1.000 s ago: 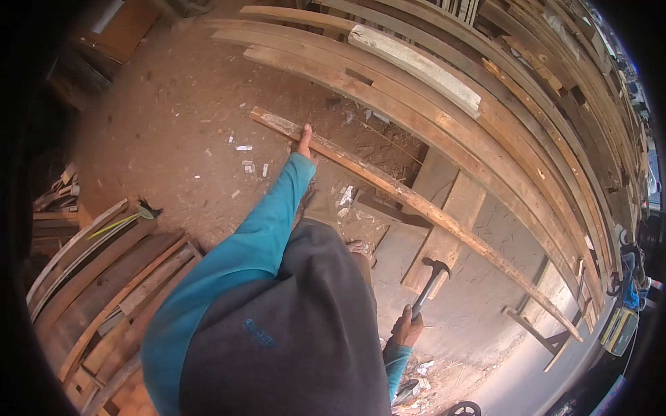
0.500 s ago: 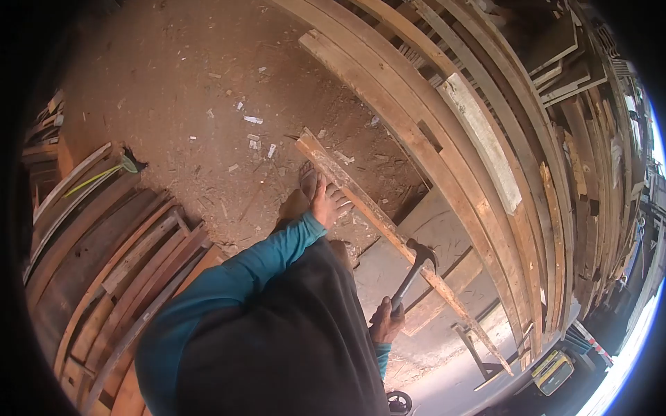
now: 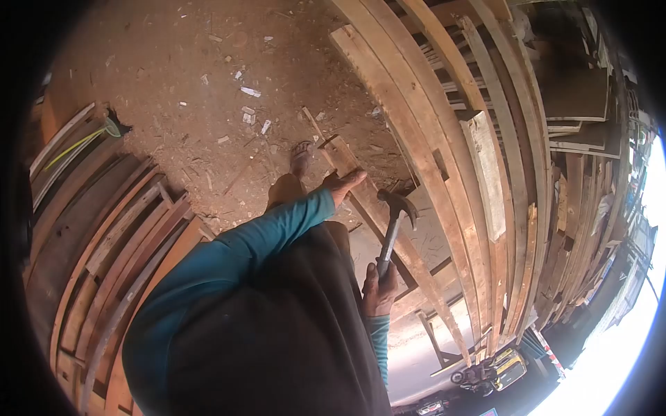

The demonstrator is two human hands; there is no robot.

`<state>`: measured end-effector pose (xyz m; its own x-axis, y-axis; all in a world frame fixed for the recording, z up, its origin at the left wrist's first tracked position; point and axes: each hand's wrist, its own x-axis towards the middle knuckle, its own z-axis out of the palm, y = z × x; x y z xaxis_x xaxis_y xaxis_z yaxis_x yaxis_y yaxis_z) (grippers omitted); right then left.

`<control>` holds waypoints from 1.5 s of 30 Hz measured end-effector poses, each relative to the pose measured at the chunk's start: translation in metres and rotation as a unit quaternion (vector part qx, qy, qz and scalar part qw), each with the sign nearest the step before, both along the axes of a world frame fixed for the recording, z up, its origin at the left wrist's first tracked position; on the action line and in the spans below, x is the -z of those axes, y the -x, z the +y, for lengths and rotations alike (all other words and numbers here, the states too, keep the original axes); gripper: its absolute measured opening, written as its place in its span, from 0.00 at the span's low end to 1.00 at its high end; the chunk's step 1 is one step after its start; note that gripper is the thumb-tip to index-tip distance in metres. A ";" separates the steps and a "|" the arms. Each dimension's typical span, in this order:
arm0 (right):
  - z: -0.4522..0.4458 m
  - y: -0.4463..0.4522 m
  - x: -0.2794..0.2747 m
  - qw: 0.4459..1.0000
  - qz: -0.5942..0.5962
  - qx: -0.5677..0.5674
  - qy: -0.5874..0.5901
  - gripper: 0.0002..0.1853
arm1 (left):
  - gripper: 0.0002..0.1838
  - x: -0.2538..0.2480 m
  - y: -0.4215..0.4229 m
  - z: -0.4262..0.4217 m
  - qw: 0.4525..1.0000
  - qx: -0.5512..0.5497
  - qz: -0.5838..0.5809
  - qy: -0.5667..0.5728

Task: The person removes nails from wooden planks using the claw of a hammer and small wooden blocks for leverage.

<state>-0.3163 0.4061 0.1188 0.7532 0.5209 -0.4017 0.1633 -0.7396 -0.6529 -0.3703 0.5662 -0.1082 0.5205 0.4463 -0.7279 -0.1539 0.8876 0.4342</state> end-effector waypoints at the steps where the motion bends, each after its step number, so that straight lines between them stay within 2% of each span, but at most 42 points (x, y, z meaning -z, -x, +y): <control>1: 0.015 -0.007 -0.007 0.999 0.045 -0.020 0.019 0.22 | 0.40 -0.012 -0.002 0.011 0.997 0.056 0.046 -0.009; 2: 0.027 -0.016 -0.009 0.995 0.088 -0.041 0.036 0.23 | 0.43 -0.025 -0.003 0.023 0.989 0.114 0.088 -0.017; 3: 0.035 -0.027 -0.006 0.992 0.066 -0.085 0.059 0.21 | 0.43 -0.008 -0.003 0.021 0.990 0.111 0.083 -0.020; 5: 0.081 -0.040 -0.017 0.967 -0.068 -0.241 0.055 0.19 | 0.45 0.036 -0.008 0.007 0.980 0.182 0.060 -0.045; 6: 0.103 -0.043 -0.023 0.966 -0.072 -0.243 0.055 0.19 | 0.48 0.018 -0.010 0.012 0.991 0.129 0.046 -0.009; 8: 0.145 -0.043 -0.037 0.958 -0.045 -0.282 0.035 0.20 | 0.46 -0.007 -0.006 0.020 0.994 0.104 0.038 0.000; 11: 0.204 -0.036 -0.060 0.933 -0.073 -0.352 -0.024 0.21 | 0.44 -0.010 -0.005 0.021 0.996 0.084 0.028 0.012; 15: 0.245 -0.047 -0.046 0.882 -0.120 -0.453 -0.042 0.20 | 0.40 -0.026 -0.005 0.027 0.997 0.062 0.029 0.039; 16: 0.248 -0.053 -0.040 0.851 -0.133 -0.507 0.020 0.20 | 0.40 -0.025 -0.007 0.027 0.997 0.054 0.027 0.042; 17: 0.253 -0.059 -0.036 0.813 -0.146 -0.558 0.082 0.19 | 0.38 -0.023 -0.010 0.027 0.995 0.009 -0.003 0.098; 18: 0.258 -0.063 -0.035 0.776 -0.139 -0.583 0.198 0.19 | 0.37 -0.018 -0.013 0.023 0.992 -0.018 -0.021 0.127; 19: 0.260 -0.062 -0.039 0.770 -0.140 -0.589 0.201 0.19 | 0.36 -0.011 -0.016 0.018 0.986 -0.046 -0.037 0.156; 21: 0.266 -0.062 -0.042 0.811 -0.067 -0.577 0.073 0.17 | 0.29 0.007 -0.025 0.009 0.994 -0.057 -0.015 -0.090; 22: 0.279 -0.048 -0.061 0.817 -0.062 -0.568 0.075 0.18 | 0.27 -0.019 -0.012 0.025 0.995 -0.006 0.010 -0.098; 23: 0.287 -0.036 -0.074 0.833 -0.086 -0.545 0.041 0.18 | 0.27 -0.033 -0.006 0.029 0.996 -0.006 0.011 -0.089; 25: 0.305 -0.020 -0.090 0.853 -0.107 -0.511 0.005 0.20 | 0.28 -0.049 0.000 0.042 0.998 -0.016 -0.045 0.042; 26: 0.312 -0.015 -0.093 0.857 -0.110 -0.502 -0.045 0.21 | 0.25 -0.062 0.006 0.050 0.998 0.049 -0.028 0.009; 27: 0.317 -0.011 -0.093 0.858 -0.112 -0.492 -0.095 0.22 | 0.25 -0.045 0.001 0.041 0.998 0.048 -0.028 0.013; 29: 0.318 -0.015 -0.088 0.858 -0.122 -0.493 -0.073 0.21 | 0.23 0.011 -0.016 0.012 0.996 0.017 -0.084 -0.027; 31: 0.304 -0.033 -0.065 0.848 -0.138 -0.512 0.017 0.16 | 0.23 0.052 -0.027 -0.007 0.989 0.029 -0.131 -0.069; 32: 0.296 -0.049 -0.052 0.808 -0.144 -0.568 0.069 0.12 | 0.23 0.055 -0.030 -0.008 0.985 0.037 -0.145 -0.084; 33: 0.291 -0.065 -0.044 0.747 -0.135 -0.622 0.192 0.11 | 0.24 0.057 -0.033 -0.009 0.981 0.044 -0.159 -0.098; 35: 0.282 -0.077 -0.024 0.742 -0.117 -0.591 0.295 0.13 | 0.24 0.041 -0.032 0.004 0.990 0.009 -0.132 -0.042; 36: 0.293 -0.076 -0.022 0.733 -0.122 -0.604 0.288 0.13 | 0.24 0.032 -0.030 0.018 0.992 -0.009 -0.122 -0.027; 38: 0.294 -0.068 -0.043 0.801 -0.092 -0.586 0.082 0.16 | 0.28 -0.031 -0.004 0.039 0.989 0.101 -0.025 -0.106; 39: 0.304 -0.055 -0.060 0.820 -0.097 -0.559 0.078 0.20 | 0.31 0.000 -0.020 0.019 0.997 0.053 0.002 -0.063; 41: 0.319 -0.034 -0.083 0.825 -0.181 -0.535 -0.010 0.23 | 0.29 -0.006 -0.017 0.020 0.997 0.037 0.010 -0.072; 42: 0.325 -0.032 -0.091 0.850 -0.154 -0.502 -0.042 0.24 | 0.29 0.013 -0.028 0.008 0.997 0.042 0.009 -0.070; 43: 0.326 -0.032 -0.090 0.862 -0.139 -0.485 -0.058 0.24 | 0.29 0.052 -0.046 -0.011 0.997 -0.022 -0.065 -0.019; 45: 0.324 -0.035 -0.083 0.874 -0.128 -0.461 -0.086 0.24 | 0.28 0.066 -0.049 -0.020 0.986 -0.086 -0.137 0.032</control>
<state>-0.2809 0.7298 0.2014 0.0350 0.9899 -0.1373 0.7945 -0.1110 -0.5970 -0.3214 0.5461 -0.1746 0.6221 0.5023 -0.6006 -0.4075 0.8627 0.2994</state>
